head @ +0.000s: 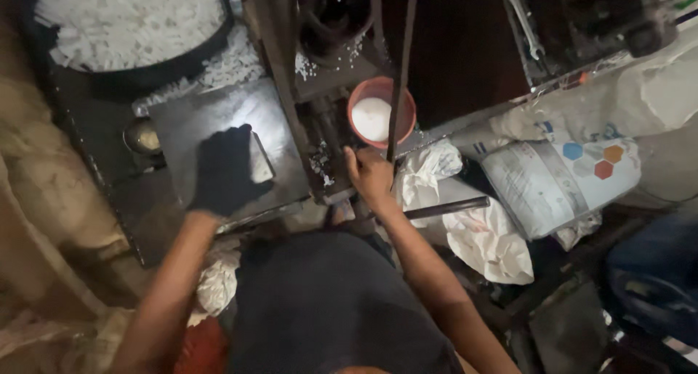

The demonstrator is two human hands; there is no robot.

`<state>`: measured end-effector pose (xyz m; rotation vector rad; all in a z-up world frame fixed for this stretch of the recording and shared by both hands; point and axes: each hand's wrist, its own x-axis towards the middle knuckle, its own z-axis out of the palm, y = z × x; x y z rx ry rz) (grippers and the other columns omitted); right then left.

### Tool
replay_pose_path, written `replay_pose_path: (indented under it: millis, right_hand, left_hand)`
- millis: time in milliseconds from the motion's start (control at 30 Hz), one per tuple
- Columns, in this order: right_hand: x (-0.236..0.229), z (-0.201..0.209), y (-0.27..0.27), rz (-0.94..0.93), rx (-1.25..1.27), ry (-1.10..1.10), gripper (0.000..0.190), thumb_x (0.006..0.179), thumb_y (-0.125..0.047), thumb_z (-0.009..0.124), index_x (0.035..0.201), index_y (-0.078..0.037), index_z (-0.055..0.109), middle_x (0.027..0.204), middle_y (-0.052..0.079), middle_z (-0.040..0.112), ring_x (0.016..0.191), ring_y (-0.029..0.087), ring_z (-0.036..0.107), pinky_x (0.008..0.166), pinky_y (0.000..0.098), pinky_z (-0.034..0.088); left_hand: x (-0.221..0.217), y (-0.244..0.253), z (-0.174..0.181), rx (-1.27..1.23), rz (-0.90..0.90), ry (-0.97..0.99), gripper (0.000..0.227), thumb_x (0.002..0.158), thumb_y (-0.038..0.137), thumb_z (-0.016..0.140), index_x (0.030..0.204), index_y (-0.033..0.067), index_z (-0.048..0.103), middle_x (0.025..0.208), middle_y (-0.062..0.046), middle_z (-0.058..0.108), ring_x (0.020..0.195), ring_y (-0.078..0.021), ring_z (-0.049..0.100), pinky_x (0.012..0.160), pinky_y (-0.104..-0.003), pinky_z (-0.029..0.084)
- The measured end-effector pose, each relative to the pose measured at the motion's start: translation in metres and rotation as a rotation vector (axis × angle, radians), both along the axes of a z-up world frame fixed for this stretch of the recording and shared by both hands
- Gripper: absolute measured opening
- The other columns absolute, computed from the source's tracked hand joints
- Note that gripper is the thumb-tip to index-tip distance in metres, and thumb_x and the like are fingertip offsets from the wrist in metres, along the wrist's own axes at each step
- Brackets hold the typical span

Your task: The person operates a machine by repeatedly turning a crank with their right hand while using their left hand to guide white granular material into the machine's hopper. The person also uses a metal tool to adjust or clear the machine's output area.

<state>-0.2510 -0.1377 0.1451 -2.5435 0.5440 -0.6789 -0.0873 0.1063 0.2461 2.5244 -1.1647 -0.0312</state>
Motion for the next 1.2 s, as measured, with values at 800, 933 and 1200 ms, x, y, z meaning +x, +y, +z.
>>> replay_pose_path:
  millis: [800, 933, 1200]
  right_hand:
    - [0.0, 0.019, 0.008, 0.018, 0.17, -0.092, 0.015, 0.096, -0.02, 0.072, 0.1, -0.006, 0.074, 0.086, 0.012, 0.072, 0.068, 0.026, 0.069, 0.06, 0.0352, 0.053]
    - [-0.009, 0.031, 0.038, 0.075, 0.371, -0.091, 0.015, 0.099, -0.015, 0.074, 0.105, -0.002, 0.073, 0.087, 0.013, 0.073, 0.071, 0.016, 0.07, 0.065, 0.0293, 0.055]
    - [0.032, -0.016, 0.122, 0.391, 0.989, 0.171, 0.025, 0.103, -0.023, 0.068, 0.112, -0.001, 0.073, 0.088, 0.0, 0.071, 0.08, 0.006, 0.064, 0.07, 0.0233, 0.053]
  left_hand:
    - [0.027, 0.034, -0.119, -0.178, -0.105, 0.104, 0.087, 0.045, 0.045, 0.087, 0.121, 0.0144, 0.059, 0.111, -0.019, 0.065, 0.1, -0.0386, 0.063, 0.092, -0.049, 0.05]
    - [0.032, 0.085, -0.135, -0.414, -0.128, 0.376, 0.112, 0.064, 0.04, 0.092, 0.157, 0.0066, 0.039, 0.15, -0.039, 0.038, 0.13, -0.0484, 0.047, 0.098, -0.053, 0.047]
    - [0.033, 0.081, -0.156, -0.307, 0.484, 0.631, 0.029, 0.11, 0.035, 0.052, 0.129, 0.0163, 0.065, 0.113, -0.012, 0.075, 0.105, -0.0325, 0.071, 0.09, -0.044, 0.054]
